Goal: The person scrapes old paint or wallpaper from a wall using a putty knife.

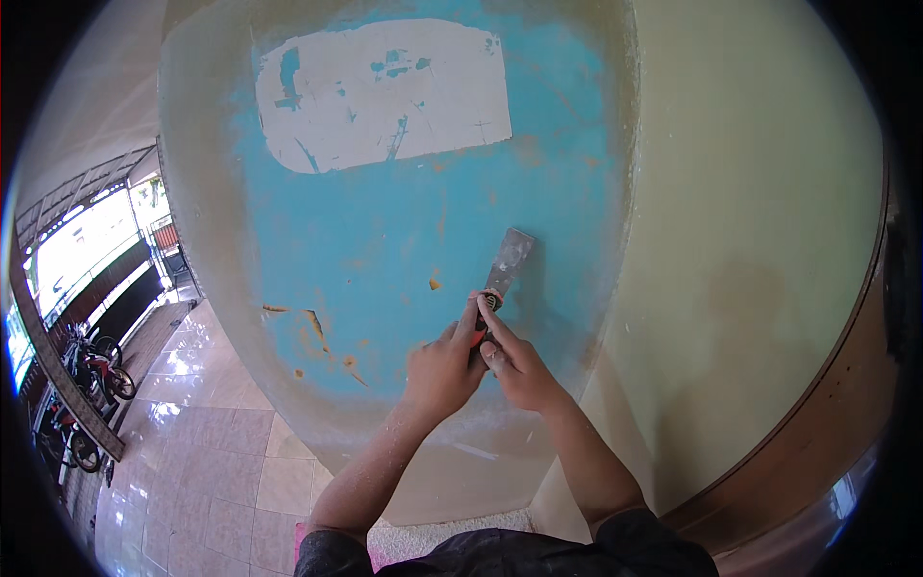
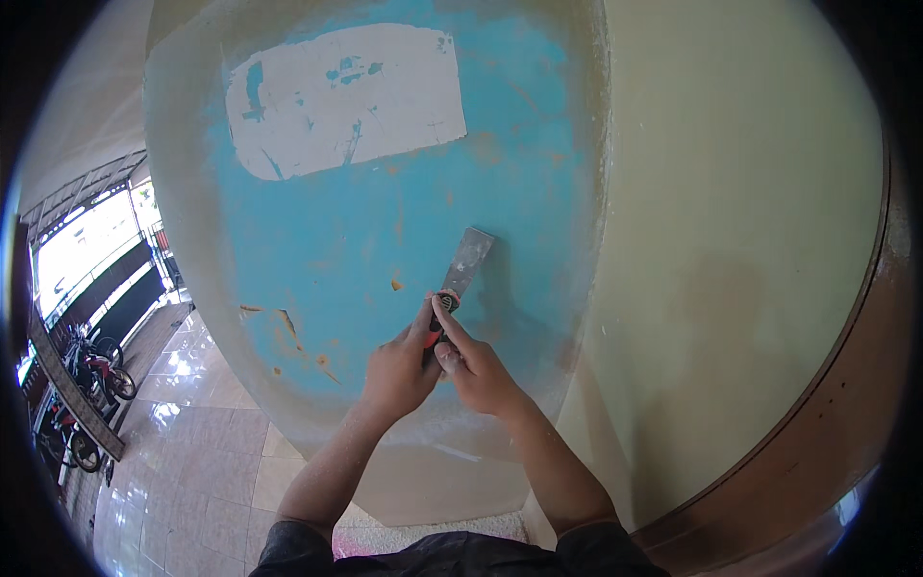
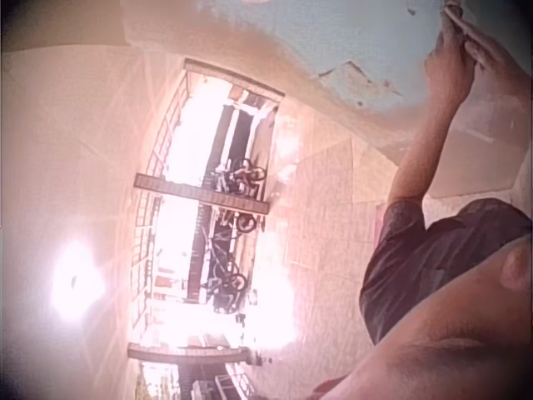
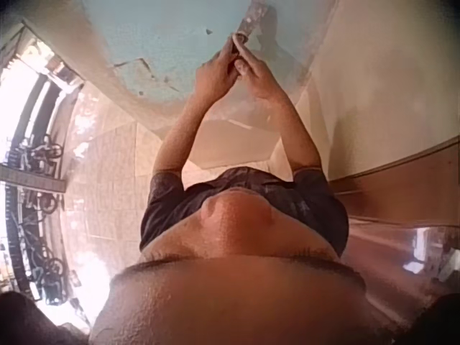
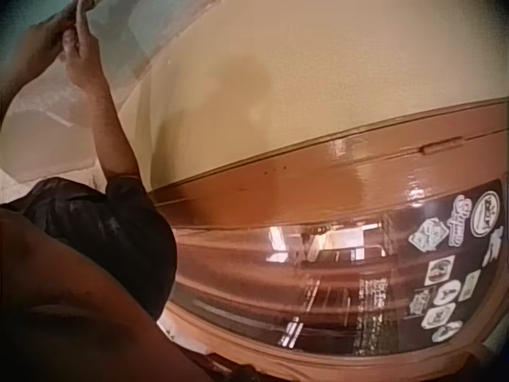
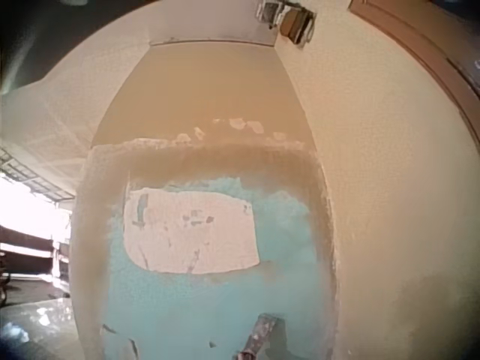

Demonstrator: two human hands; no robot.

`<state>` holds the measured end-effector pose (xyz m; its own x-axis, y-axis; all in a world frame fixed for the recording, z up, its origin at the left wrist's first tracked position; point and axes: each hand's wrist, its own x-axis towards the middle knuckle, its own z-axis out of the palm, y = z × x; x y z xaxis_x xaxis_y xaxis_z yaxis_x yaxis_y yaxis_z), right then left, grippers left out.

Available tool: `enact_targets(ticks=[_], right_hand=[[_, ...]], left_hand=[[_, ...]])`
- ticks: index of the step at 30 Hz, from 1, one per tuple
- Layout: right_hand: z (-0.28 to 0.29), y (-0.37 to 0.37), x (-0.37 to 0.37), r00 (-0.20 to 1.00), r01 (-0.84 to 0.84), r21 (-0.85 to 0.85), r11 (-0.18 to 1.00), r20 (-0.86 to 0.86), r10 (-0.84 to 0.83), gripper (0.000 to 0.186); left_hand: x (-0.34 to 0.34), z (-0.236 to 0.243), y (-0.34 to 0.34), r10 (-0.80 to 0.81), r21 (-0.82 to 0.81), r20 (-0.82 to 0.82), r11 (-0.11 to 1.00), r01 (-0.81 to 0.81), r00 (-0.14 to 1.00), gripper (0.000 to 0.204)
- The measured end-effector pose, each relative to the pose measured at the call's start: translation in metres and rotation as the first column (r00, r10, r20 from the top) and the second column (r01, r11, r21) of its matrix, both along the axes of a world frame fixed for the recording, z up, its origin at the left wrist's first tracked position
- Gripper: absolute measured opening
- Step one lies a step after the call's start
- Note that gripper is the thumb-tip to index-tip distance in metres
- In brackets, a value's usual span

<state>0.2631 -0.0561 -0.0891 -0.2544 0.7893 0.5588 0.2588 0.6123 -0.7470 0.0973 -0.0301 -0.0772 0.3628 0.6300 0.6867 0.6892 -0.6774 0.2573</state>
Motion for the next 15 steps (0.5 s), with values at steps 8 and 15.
enact_targets(ticks=[8,15], right_hand=[[0.015,0.024,0.062,0.912,0.409,0.336,0.848,-0.141,-0.384,0.056],[0.086,0.075,0.110,0.723,0.620,0.708,0.338,-0.349,-0.596,0.050]], left_hand=[[-0.098,0.038,0.017,0.235,0.359,0.187,0.887,-0.289,0.954,0.066],[-0.118,0.114,0.020,0.355,0.265,-0.004,0.902,-0.341,0.935,0.062]])
